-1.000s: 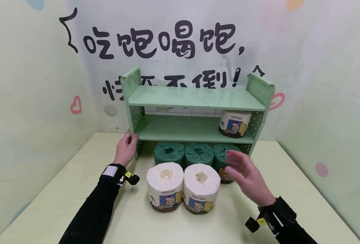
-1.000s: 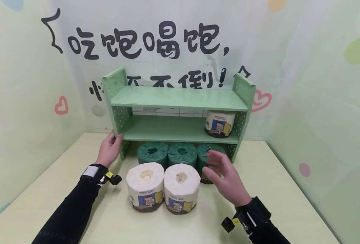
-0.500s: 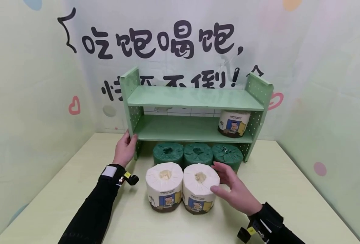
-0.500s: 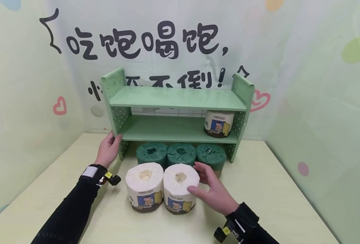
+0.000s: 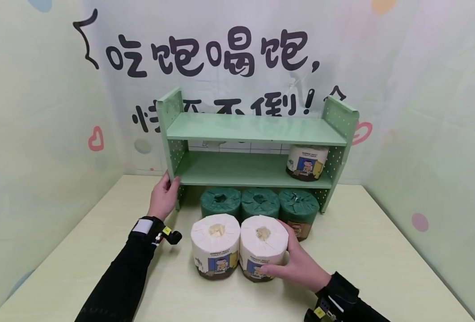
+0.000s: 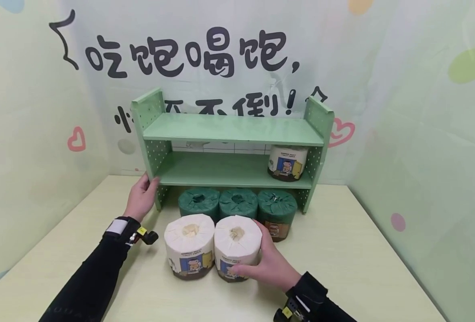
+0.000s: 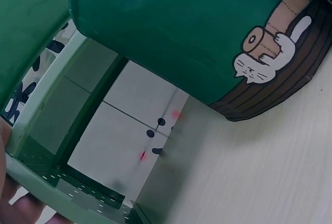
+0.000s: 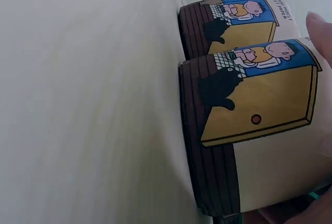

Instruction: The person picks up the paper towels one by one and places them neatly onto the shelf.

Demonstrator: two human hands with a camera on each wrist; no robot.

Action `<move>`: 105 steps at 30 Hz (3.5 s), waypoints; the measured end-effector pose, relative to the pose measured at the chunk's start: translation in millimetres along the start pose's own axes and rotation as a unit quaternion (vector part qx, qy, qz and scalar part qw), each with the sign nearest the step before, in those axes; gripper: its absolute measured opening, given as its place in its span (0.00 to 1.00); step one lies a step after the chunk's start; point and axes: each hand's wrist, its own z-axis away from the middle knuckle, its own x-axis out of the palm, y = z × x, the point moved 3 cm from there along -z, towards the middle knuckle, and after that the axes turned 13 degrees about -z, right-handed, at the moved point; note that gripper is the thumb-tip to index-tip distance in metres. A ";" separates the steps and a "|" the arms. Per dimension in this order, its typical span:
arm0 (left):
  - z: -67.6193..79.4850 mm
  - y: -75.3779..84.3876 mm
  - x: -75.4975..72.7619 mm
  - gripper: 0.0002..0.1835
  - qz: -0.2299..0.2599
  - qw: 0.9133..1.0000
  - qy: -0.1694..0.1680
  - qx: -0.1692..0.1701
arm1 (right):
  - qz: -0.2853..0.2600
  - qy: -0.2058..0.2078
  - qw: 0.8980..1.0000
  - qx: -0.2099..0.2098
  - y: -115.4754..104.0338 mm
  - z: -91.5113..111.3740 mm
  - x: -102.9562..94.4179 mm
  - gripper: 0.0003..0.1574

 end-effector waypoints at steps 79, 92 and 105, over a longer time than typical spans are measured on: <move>-1.2 2.3 4.5 0.25 0.009 1.000 -0.010 0.007 | 0.005 0.031 0.999 0.009 -13.7 6.6 -23.2 0.61; -1.7 -1.9 6.9 0.26 0.010 1.000 -0.016 0.003 | -0.007 0.026 1.000 -0.006 -18.7 9.1 -26.9 0.58; -3.9 -4.5 5.7 0.25 0.009 1.000 -0.015 -0.002 | -0.013 0.013 1.000 0.004 -19.8 5.7 -23.8 0.57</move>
